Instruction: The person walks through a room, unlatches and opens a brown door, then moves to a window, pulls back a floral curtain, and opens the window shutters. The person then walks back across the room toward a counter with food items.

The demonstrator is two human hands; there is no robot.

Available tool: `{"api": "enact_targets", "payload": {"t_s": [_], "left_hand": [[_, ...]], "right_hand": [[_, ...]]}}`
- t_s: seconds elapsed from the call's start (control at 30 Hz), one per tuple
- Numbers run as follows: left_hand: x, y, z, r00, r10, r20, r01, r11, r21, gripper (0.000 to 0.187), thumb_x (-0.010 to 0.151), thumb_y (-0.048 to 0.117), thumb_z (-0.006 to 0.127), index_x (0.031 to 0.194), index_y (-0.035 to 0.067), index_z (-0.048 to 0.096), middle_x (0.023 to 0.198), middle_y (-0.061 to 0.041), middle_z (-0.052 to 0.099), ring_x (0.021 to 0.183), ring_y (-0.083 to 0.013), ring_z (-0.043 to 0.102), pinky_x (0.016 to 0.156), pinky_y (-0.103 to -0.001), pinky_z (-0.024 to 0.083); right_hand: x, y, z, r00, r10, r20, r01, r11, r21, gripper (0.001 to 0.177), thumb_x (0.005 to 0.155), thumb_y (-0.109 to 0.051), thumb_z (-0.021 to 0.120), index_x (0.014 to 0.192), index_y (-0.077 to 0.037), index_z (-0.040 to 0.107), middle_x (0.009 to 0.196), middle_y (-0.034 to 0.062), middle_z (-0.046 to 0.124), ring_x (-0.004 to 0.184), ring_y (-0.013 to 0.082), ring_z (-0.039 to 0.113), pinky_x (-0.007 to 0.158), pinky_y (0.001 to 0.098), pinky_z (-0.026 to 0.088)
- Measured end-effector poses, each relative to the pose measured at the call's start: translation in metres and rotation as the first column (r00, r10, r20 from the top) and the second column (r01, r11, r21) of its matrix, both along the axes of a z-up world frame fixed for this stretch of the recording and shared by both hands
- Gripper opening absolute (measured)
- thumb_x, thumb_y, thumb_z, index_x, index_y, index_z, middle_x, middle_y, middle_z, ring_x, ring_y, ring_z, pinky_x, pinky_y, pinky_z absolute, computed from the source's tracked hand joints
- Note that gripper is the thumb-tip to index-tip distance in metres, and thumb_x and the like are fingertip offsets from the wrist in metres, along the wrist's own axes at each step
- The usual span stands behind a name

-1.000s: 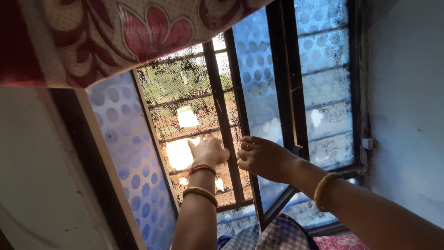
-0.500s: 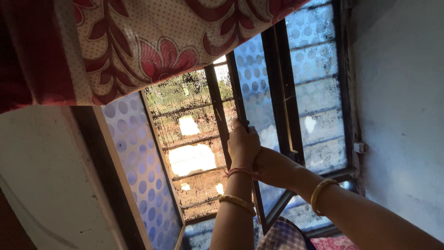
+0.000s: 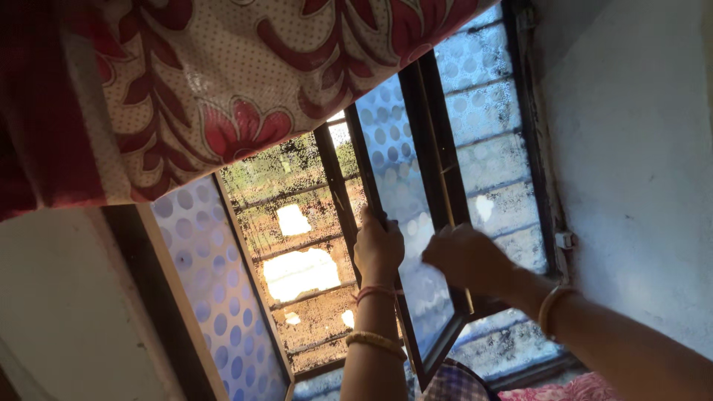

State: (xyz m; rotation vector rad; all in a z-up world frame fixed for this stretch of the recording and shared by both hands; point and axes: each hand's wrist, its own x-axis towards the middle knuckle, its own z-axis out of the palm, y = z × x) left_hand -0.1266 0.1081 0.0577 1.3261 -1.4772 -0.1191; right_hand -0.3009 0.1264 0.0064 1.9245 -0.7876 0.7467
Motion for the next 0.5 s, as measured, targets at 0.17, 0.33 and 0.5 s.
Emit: {"api": "enact_targets", "payload": {"t_s": [0.17,0.33,0.5], "left_hand": [[-0.003,-0.010,-0.020,0.993,-0.098,-0.060,0.090,0.989,-0.117,0.028,0.102,0.032,0.047,0.124,0.015,0.050,0.103,-0.018,0.076,0.094,-0.0423,0.074,0.079,-0.053,0.060],[-0.008,-0.024,-0.038,0.989,-0.097,-0.114,0.055,0.944,-0.325,0.021,0.101,0.027,0.051,0.112,0.009,0.053,0.093,-0.016,0.078,0.085,-0.0397,0.076,0.070,-0.050,0.062],[-0.003,-0.032,-0.043,0.985,-0.101,-0.143,0.043,0.931,-0.363,0.021,0.100,0.025,0.055,0.111,0.007,0.052,0.085,-0.015,0.077,0.077,-0.0381,0.076,0.063,-0.047,0.062]], "right_hand": [[-0.041,-0.046,0.034,0.830,-0.174,0.530,0.053,0.970,0.235,0.022,0.092,-0.031,0.067,0.092,-0.012,0.077,0.091,0.0076,0.075,0.082,0.0256,0.072,0.072,0.0423,0.058],[-0.058,-0.107,0.053,0.559,-0.161,0.813,-0.111,0.958,0.266,0.033,0.095,-0.036,0.065,0.097,-0.006,0.078,0.087,0.0094,0.077,0.078,0.0261,0.076,0.075,0.0396,0.060],[-0.057,-0.150,0.067,0.431,-0.276,0.859,-0.143,0.919,0.367,0.040,0.101,-0.040,0.062,0.095,-0.005,0.079,0.076,0.0125,0.076,0.073,0.0257,0.073,0.074,0.0423,0.058]]}}
